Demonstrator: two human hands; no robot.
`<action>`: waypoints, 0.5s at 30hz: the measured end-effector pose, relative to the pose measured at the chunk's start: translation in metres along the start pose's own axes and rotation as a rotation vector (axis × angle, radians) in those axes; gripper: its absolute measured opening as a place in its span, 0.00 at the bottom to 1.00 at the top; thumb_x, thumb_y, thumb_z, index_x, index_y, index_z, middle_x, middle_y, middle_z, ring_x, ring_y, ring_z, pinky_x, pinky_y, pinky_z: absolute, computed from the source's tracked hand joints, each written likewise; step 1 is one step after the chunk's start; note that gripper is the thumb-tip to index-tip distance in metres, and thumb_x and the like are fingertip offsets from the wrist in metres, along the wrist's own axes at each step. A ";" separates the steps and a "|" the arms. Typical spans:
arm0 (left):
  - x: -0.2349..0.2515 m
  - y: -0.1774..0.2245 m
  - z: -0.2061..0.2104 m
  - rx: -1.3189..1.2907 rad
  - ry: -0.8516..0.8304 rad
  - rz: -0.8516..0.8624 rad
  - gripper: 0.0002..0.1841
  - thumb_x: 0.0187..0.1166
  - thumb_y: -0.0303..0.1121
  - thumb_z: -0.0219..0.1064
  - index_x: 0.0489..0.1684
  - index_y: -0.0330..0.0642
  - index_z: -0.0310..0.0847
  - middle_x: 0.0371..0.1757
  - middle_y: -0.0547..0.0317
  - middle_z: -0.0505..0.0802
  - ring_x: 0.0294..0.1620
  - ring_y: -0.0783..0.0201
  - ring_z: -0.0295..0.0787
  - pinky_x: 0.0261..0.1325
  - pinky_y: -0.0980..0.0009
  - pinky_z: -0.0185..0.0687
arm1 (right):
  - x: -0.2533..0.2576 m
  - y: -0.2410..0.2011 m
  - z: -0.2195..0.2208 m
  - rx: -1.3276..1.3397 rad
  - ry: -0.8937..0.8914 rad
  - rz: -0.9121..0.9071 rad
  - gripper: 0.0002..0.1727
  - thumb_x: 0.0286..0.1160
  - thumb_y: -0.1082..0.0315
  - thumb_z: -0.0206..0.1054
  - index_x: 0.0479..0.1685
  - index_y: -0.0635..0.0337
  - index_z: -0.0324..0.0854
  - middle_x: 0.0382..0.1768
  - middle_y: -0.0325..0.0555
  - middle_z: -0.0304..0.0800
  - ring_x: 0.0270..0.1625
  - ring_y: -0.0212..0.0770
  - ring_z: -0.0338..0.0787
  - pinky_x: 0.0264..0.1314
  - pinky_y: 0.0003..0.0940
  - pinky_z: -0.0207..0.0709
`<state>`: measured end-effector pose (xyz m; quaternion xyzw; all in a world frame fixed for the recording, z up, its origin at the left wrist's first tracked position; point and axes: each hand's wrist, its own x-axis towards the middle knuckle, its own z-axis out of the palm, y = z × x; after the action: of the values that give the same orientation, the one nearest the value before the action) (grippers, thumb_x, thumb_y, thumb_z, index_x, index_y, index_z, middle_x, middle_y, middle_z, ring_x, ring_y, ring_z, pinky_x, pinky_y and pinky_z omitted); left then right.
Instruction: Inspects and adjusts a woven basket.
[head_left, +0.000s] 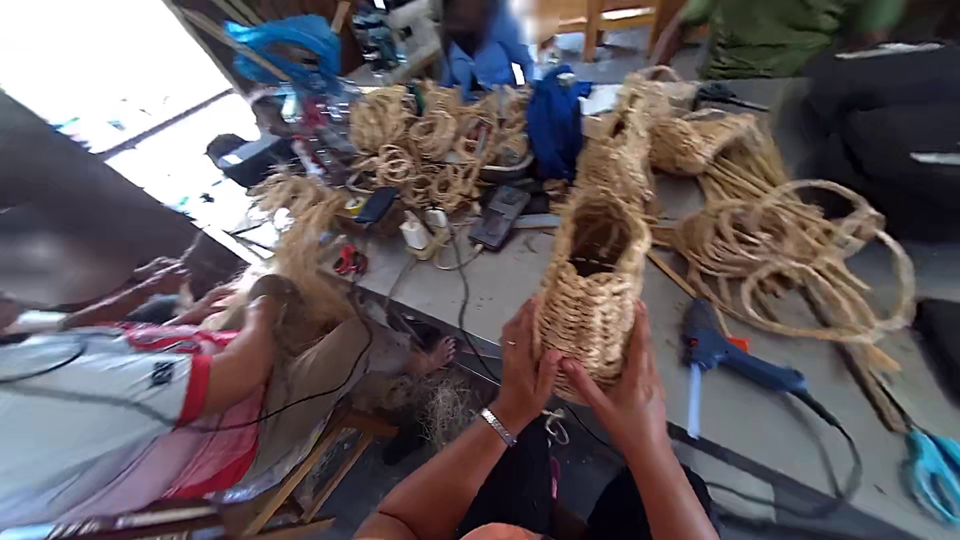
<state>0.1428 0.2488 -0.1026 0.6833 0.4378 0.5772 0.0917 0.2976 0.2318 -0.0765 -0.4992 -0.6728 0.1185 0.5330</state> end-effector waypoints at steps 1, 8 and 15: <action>0.002 0.002 -0.002 -0.003 0.005 0.009 0.43 0.91 0.61 0.41 0.82 0.23 0.65 0.80 0.29 0.77 0.83 0.46 0.73 0.86 0.53 0.64 | 0.000 -0.001 0.000 -0.007 -0.003 -0.006 0.67 0.65 0.30 0.71 0.92 0.75 0.47 0.88 0.74 0.56 0.89 0.59 0.66 0.87 0.48 0.67; 0.007 0.004 -0.004 -0.028 0.021 0.031 0.42 0.90 0.63 0.40 0.82 0.29 0.67 0.81 0.32 0.77 0.83 0.45 0.72 0.84 0.49 0.66 | 0.002 -0.004 -0.001 -0.037 -0.010 -0.024 0.68 0.64 0.28 0.70 0.91 0.76 0.46 0.87 0.77 0.55 0.88 0.64 0.67 0.87 0.51 0.66; 0.008 0.003 -0.001 -0.023 0.024 0.034 0.43 0.89 0.64 0.38 0.82 0.29 0.68 0.81 0.33 0.77 0.83 0.46 0.72 0.85 0.47 0.64 | 0.004 -0.001 -0.002 -0.024 0.007 -0.038 0.69 0.63 0.27 0.71 0.91 0.77 0.47 0.87 0.78 0.56 0.88 0.64 0.66 0.88 0.50 0.65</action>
<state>0.1426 0.2519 -0.0946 0.6825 0.4207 0.5917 0.0844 0.2987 0.2335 -0.0724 -0.4930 -0.6816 0.0985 0.5317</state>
